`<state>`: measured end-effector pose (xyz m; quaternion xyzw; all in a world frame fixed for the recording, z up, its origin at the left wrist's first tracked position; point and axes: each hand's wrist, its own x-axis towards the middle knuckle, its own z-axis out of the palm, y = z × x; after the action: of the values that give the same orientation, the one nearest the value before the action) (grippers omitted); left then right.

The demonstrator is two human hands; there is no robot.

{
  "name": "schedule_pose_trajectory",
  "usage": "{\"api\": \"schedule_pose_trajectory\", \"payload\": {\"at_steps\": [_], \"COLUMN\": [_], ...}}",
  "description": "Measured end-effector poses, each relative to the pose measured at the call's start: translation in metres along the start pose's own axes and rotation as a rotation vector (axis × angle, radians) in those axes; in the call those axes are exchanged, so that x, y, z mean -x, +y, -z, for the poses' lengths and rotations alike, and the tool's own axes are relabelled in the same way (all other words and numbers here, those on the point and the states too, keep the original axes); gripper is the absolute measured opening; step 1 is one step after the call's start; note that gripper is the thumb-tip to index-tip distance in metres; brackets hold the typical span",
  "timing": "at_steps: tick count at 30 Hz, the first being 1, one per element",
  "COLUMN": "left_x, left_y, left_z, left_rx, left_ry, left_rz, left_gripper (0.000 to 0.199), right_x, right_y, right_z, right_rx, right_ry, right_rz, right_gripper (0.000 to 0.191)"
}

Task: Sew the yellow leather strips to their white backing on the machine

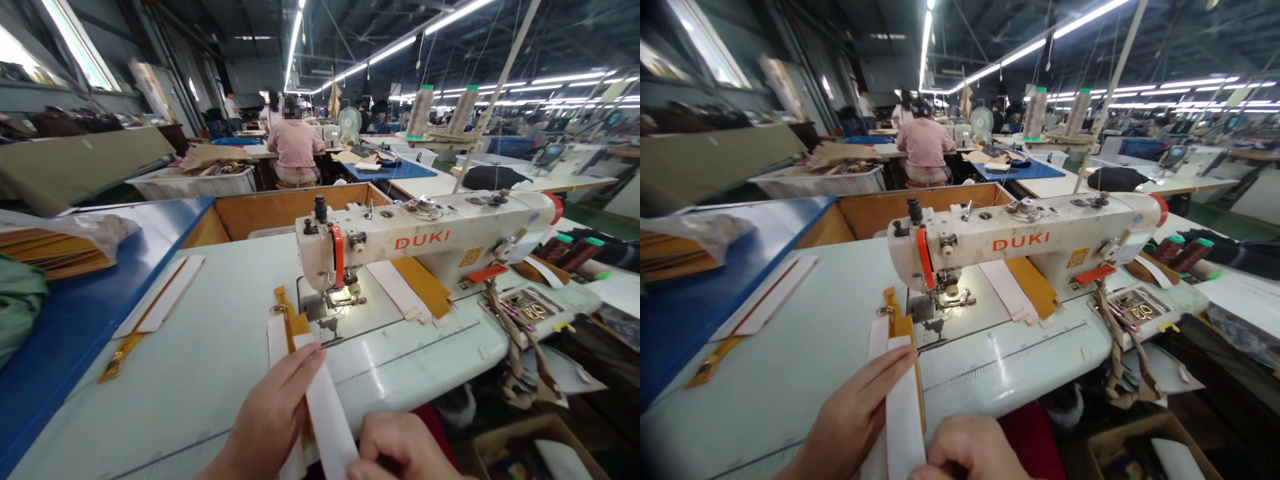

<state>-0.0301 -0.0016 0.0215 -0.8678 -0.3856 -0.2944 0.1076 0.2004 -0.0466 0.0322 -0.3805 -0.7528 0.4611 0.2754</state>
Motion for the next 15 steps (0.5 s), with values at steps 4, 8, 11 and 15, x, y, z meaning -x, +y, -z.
{"api": "schedule_pose_trajectory", "payload": {"at_steps": [4,8,11,15], "left_x": [0.004,0.008,0.014,0.025], "left_y": [-0.026,-0.044,-0.052,-0.056], "left_z": [0.007,0.007,-0.006,-0.021], "left_rx": [-0.126,-0.211,-0.213,-0.186], "left_ry": [0.004,-0.064,-0.153,-0.281], "left_rz": [0.058,0.098,0.056,0.036], "left_gripper": [0.036,0.04,0.042,0.044], "right_x": [-0.04,-0.069,-0.082,-0.09], "right_y": [-0.005,0.008,0.018,0.017], "right_z": [-0.001,0.012,0.017,0.02], "right_rx": [0.093,0.32,0.461,0.587], "right_ry": [-0.056,-0.162,-0.358,-0.455], "right_rz": [0.035,0.259,0.3,0.355], "right_gripper": [0.026,0.053,0.09,0.092]}}
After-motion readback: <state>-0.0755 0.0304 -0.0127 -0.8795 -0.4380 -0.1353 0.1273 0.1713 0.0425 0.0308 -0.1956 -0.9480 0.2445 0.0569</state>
